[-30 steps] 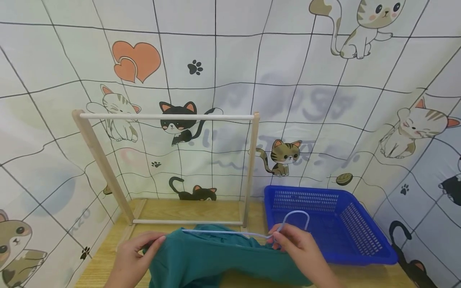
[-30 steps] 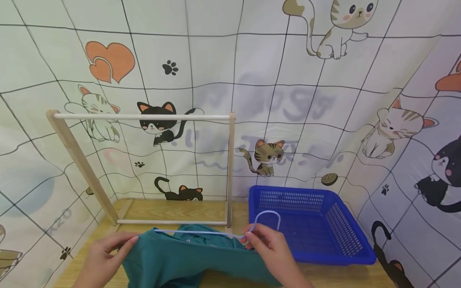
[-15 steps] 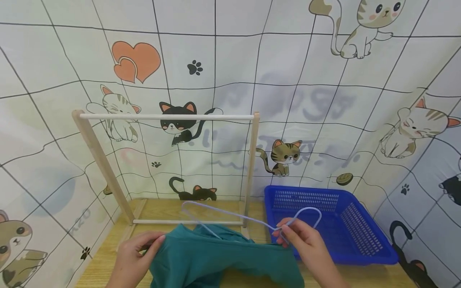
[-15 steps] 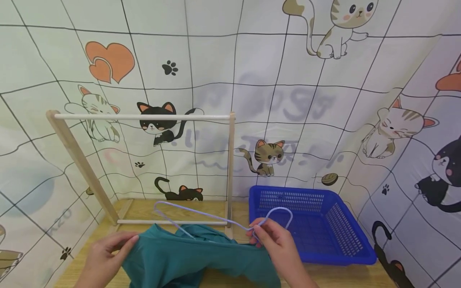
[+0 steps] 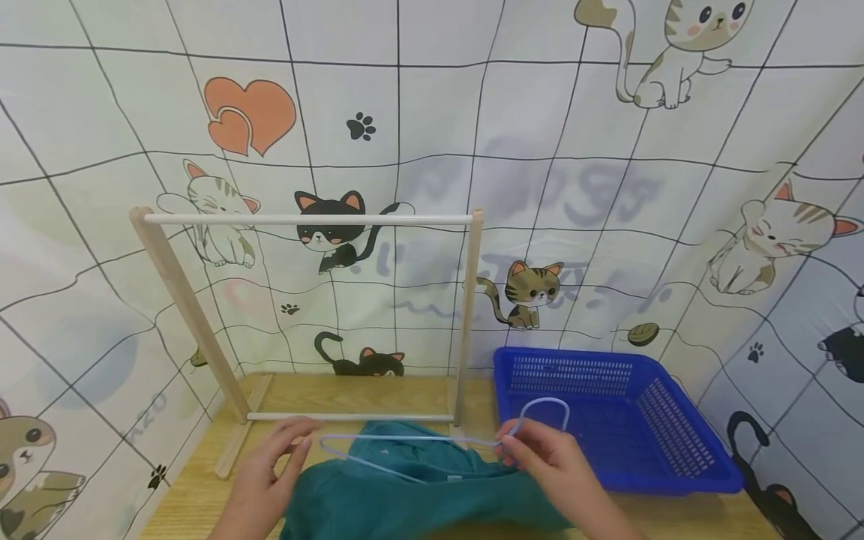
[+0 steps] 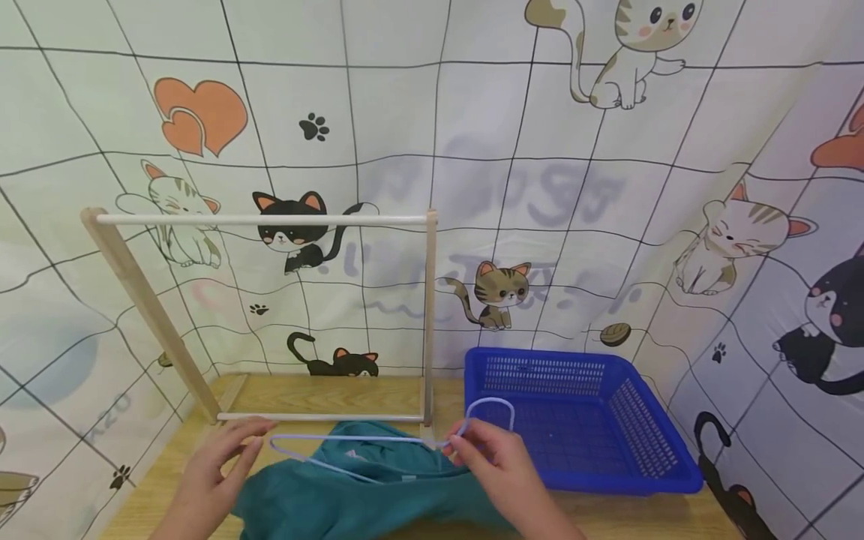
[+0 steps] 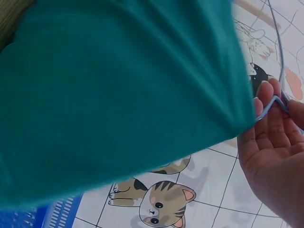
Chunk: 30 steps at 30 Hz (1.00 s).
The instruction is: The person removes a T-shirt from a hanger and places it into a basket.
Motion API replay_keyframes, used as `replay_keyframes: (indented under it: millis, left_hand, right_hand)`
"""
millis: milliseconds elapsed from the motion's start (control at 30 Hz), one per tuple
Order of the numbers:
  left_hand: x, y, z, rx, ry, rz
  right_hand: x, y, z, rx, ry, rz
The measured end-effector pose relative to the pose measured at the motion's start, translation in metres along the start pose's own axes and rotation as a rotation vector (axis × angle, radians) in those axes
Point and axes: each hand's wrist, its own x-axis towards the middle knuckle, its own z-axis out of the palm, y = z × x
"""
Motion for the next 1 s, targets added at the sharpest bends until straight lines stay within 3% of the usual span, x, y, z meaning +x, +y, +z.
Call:
replay_keyframes:
  millis: [100,233,433,600,700,800,1000]
  left_hand:
    - [0.002,0.008,-0.002,-0.005,-0.001,-0.005]
    - [0.004,0.025,-0.001,0.065,-0.074,0.075]
    - [0.002,0.042,0.006,0.179,-0.293,0.136]
    - [0.002,0.040,0.014,0.125,-0.457,0.149]
    - [0.001,0.035,0.020,0.078,-0.483,0.192]
    - [-0.001,0.032,0.025,0.017,-0.457,0.227]
    - [-0.004,0.027,0.023,-0.084,-0.346,0.169]
  right_hand:
    - [0.001,0.003,0.004,-0.041,-0.027,-0.079]
    - [0.002,0.004,0.010,-0.080,-0.060,-0.121]
    - [0.006,0.003,0.016,-0.128,-0.122,-0.127]
    - [0.007,0.002,0.018,-0.134,-0.146,-0.138]
    - [0.007,0.001,0.019,-0.128,-0.141,-0.155]
    - [0.006,0.000,0.020,-0.125,-0.129,-0.160]
    - [0.003,0.003,0.016,-0.274,-0.047,-0.077]
